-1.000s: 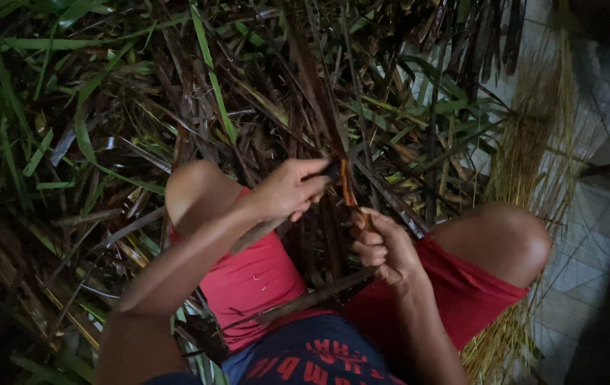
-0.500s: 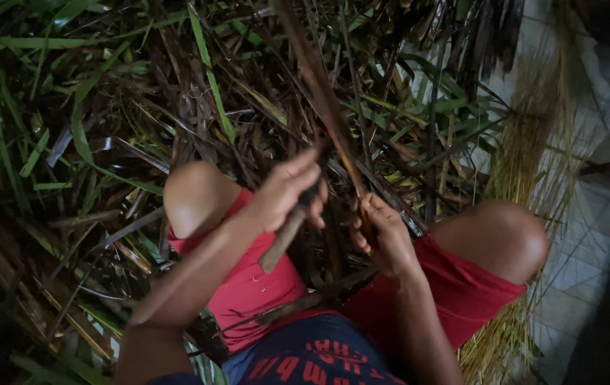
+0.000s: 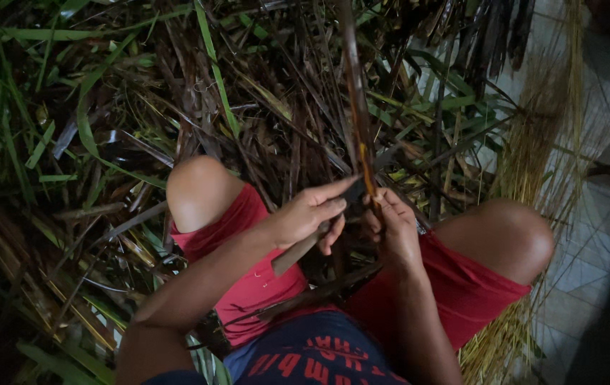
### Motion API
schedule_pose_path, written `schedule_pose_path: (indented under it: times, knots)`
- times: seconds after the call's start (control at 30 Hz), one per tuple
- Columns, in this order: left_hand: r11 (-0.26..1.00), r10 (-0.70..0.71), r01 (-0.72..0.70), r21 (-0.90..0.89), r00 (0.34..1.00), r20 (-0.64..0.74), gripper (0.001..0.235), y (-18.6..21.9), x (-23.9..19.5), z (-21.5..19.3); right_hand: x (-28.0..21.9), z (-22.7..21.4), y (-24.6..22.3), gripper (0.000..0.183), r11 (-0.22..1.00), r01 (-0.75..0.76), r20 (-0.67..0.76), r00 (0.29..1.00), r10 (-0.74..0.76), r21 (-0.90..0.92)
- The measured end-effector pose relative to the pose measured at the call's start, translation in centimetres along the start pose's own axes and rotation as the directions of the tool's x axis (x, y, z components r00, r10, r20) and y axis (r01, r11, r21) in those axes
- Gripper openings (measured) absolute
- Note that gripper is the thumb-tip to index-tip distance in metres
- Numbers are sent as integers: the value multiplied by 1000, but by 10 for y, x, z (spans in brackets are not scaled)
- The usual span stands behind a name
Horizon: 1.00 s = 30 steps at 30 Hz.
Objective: The person sits on the floor and uses a knife to strip and split long plant stems into thin strips. They repeatedly pull strips from the stems and place them aside.
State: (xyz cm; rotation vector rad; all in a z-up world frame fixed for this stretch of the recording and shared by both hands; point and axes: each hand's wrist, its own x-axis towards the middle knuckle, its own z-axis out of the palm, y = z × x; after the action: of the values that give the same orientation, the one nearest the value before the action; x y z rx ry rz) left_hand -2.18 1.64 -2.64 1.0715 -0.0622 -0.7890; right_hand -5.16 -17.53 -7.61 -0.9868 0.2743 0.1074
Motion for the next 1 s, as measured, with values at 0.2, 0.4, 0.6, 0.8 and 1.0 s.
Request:
schedule_pose_path:
  times: [0.2, 0.4, 0.6, 0.8, 1.0]
  knots:
    - [996, -73, 68, 56, 993, 97, 65, 20, -14, 12, -6, 2, -5, 21, 997, -57, 8, 998, 57, 50]
    - [988, -153, 145, 56, 966, 209, 73, 30, -20, 16, -8, -12, -9, 17, 935, -266, 106, 963, 247, 235]
    - [980, -198, 199, 12, 966, 164, 72, 40, -17, 17, -18, -21, -3, 25, 885, -382, 167, 922, 348, 265]
    - [964, -262, 267, 3, 943, 204, 72, 51, 0, 10, -36, -28, -13, 24, 861, -394, 268, 910, 317, 320]
    - [981, -189, 191, 8, 963, 190, 42, 74, 27, -20, -59, -46, -8, 26, 859, -387, 238, 917, 320, 336]
